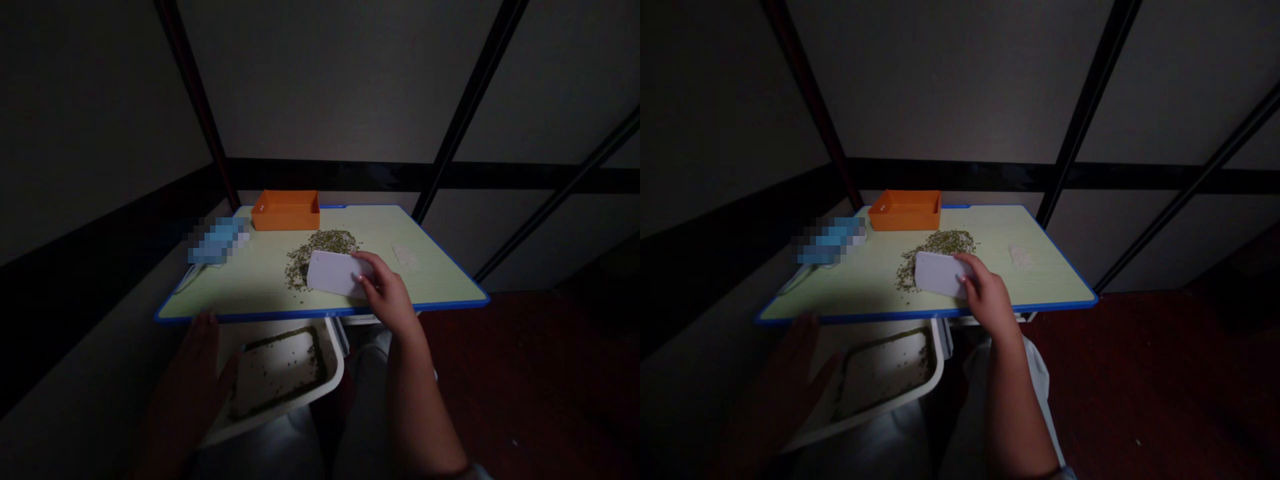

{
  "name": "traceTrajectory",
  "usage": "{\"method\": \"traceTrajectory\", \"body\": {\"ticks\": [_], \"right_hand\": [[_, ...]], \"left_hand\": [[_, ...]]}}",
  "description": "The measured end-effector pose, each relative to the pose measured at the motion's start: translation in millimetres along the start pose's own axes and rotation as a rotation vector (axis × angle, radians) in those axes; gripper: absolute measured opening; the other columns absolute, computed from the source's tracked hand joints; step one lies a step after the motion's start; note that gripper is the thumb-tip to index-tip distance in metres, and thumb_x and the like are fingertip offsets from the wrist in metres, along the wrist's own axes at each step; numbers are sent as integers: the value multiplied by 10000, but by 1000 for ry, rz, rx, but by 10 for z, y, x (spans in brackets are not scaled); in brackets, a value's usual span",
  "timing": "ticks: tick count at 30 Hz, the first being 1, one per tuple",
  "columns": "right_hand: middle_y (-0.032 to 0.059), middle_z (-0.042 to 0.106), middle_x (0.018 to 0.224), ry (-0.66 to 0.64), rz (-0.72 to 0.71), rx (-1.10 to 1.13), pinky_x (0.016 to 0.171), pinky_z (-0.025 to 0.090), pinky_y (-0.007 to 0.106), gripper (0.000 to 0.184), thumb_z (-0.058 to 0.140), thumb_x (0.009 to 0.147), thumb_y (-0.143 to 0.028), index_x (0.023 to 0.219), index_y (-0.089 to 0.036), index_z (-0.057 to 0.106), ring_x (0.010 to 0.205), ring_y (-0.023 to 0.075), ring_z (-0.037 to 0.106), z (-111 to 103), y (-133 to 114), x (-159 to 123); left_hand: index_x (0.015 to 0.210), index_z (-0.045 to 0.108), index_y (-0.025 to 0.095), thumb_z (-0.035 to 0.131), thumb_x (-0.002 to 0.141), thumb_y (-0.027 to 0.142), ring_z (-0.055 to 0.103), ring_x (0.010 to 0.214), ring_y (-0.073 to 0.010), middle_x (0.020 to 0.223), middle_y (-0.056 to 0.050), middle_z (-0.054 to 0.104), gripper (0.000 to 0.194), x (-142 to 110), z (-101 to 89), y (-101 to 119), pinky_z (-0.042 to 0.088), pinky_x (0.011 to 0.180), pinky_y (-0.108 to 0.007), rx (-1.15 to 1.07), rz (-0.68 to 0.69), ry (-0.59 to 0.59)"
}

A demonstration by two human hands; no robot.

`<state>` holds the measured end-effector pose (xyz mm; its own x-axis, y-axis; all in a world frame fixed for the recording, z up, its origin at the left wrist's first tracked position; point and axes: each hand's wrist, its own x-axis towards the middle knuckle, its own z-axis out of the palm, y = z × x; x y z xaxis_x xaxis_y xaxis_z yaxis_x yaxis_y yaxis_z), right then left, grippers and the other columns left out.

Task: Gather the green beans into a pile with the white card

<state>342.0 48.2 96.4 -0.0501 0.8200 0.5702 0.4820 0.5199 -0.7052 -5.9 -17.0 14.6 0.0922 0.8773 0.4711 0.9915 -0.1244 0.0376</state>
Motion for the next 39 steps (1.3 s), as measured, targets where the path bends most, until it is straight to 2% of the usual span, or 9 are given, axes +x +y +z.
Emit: {"method": "traceTrajectory", "body": {"ticks": [4,11,20,27,39], "right_hand": [[65,659,1302,-24,-4,15,982,532,401,400,510,893,-129,1262,-262,587,1162,228,647,-8,-13,-5],[63,669,1278,-43,-1,23,989,533,426,381,524,900,-153,1257,-267,590,1127,234,658,-22,-28,-31],[69,658,1301,-27,3,4,982,527,407,401,512,901,-154,1284,-257,575,1150,236,650,6,-18,-15],[65,666,1292,-7,1,-10,946,538,385,408,522,892,-148,1280,-262,578,1125,231,664,19,-21,-10],[72,669,1275,-1,14,16,899,555,378,407,526,891,-160,1281,-257,585,1020,218,685,66,5,9]], "left_hand": [[1456,337,25,237,892,627,329,1475,-312,1534,-241,408,832,2,8,-2,347,1177,-486,-2,21,27],[1500,256,62,265,897,594,293,1492,-306,1571,-228,354,804,-1,12,10,352,1173,-489,-16,-2,-14],[1460,331,22,235,885,636,327,1476,-316,1541,-245,395,847,4,13,11,340,1178,-498,-6,-2,1],[1518,231,94,309,891,590,304,1487,-309,1583,-202,346,804,-9,37,8,356,1169,-501,-39,-17,-4],[1442,356,-2,234,892,630,328,1475,-311,1543,-248,390,847,18,-10,35,345,1180,-470,-10,-12,-9]]}}
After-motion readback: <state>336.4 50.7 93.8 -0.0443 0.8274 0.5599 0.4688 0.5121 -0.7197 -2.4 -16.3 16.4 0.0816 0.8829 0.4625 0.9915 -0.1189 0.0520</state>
